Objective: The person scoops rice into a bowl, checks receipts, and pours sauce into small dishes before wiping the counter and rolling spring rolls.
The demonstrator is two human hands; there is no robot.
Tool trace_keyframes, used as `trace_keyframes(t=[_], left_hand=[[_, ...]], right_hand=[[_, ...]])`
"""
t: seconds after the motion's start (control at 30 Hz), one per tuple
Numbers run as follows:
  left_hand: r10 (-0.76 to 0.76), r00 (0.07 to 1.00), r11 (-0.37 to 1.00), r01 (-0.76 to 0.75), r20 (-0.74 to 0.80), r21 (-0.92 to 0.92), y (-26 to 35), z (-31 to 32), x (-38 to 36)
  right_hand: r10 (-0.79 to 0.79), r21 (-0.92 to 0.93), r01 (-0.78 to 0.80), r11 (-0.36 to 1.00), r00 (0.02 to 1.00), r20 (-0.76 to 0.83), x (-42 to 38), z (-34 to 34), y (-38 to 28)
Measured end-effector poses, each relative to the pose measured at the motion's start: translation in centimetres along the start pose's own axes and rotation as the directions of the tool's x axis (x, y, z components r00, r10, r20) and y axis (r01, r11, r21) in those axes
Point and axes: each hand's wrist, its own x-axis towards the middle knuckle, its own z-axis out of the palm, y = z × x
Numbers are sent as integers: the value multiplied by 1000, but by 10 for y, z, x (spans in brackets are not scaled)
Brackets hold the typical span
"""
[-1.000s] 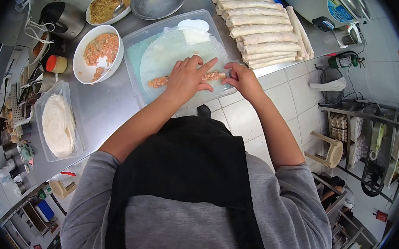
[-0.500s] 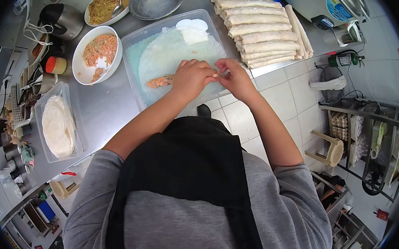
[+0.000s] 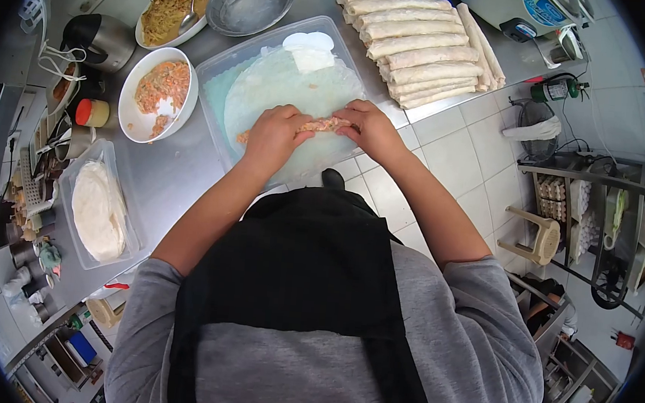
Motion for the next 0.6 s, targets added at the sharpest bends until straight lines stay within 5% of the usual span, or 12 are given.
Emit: trace_keyframes(t=[0.13,0.6], left_hand=[[-28,999,998,27,-31,-50,-3,0,-5],[-83,997,997,83,7,3,-23,-27,-31]], right_hand=[[-128,-104,122,987,990,-53,8,10,-11],[-69,-107,72,992,997,30,13,20,-15]])
